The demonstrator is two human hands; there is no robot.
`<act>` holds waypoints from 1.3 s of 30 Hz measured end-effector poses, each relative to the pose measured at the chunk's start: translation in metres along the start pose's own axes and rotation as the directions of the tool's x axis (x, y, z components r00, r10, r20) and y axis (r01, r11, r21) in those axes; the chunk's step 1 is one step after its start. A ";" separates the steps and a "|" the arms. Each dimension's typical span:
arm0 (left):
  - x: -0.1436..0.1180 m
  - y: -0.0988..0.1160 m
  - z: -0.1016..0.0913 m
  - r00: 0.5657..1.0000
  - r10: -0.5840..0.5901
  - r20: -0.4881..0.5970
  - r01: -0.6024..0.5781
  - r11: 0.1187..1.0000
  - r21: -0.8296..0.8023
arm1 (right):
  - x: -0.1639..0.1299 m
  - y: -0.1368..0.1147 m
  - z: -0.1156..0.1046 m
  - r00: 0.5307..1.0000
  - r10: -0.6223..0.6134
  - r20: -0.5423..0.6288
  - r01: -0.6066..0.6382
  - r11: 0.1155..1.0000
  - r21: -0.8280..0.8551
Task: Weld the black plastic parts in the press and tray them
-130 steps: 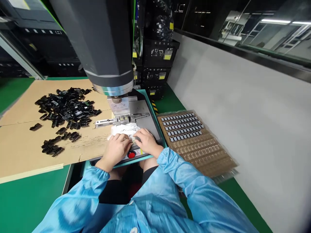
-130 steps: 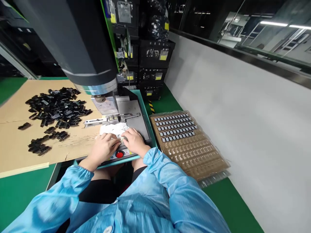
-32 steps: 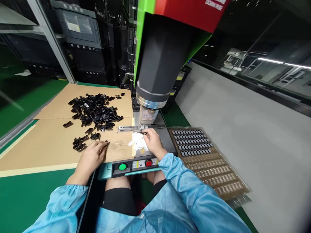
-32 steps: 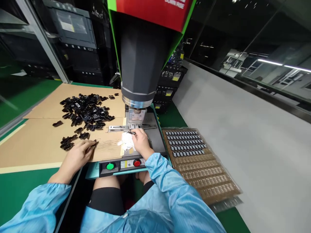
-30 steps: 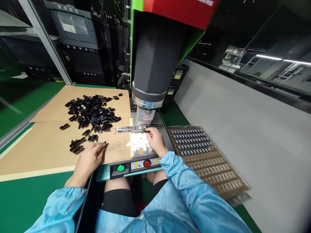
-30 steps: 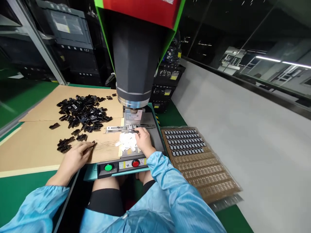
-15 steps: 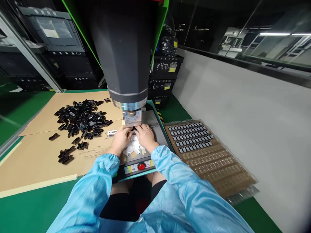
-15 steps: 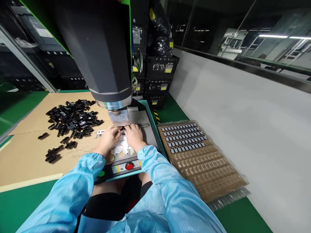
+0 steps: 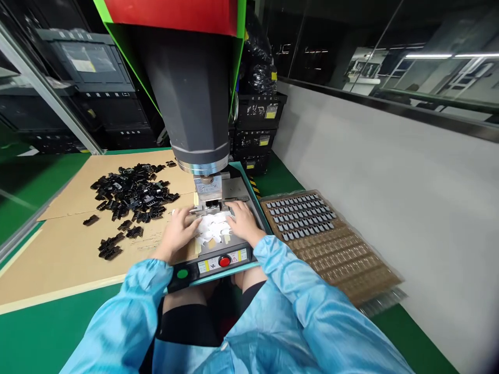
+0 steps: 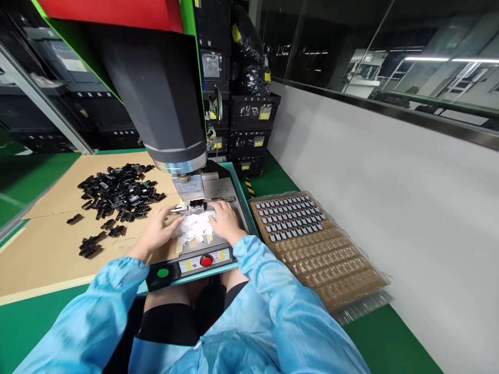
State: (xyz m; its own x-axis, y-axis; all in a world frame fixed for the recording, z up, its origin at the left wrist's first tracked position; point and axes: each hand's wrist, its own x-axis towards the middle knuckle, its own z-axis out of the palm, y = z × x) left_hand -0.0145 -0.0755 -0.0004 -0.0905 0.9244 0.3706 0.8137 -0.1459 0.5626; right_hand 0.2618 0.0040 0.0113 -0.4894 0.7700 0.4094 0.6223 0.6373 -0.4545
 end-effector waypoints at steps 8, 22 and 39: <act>-0.127 -0.042 -0.036 0.968 0.031 0.247 -0.088 0.971 0.222 | -0.114 0.069 -0.057 0.980 -0.013 0.198 0.022 0.999 -0.039; -0.093 -0.005 0.001 0.987 -0.011 0.159 -0.035 0.958 0.285 | -0.071 0.036 -0.019 0.979 -0.023 0.200 0.046 0.993 -0.110; -0.043 0.033 0.066 0.989 -0.017 0.144 -0.014 0.977 0.212 | -0.035 0.005 0.026 0.954 -0.053 0.296 0.102 0.983 -0.154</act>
State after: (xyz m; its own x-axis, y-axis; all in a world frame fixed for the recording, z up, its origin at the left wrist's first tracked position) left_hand 0.0542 -0.0968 -0.0461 -0.0211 0.9678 0.2506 0.9182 -0.0804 0.3879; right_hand 0.2660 -0.0186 -0.0263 -0.6803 0.7104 0.1803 0.6559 0.6999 -0.2827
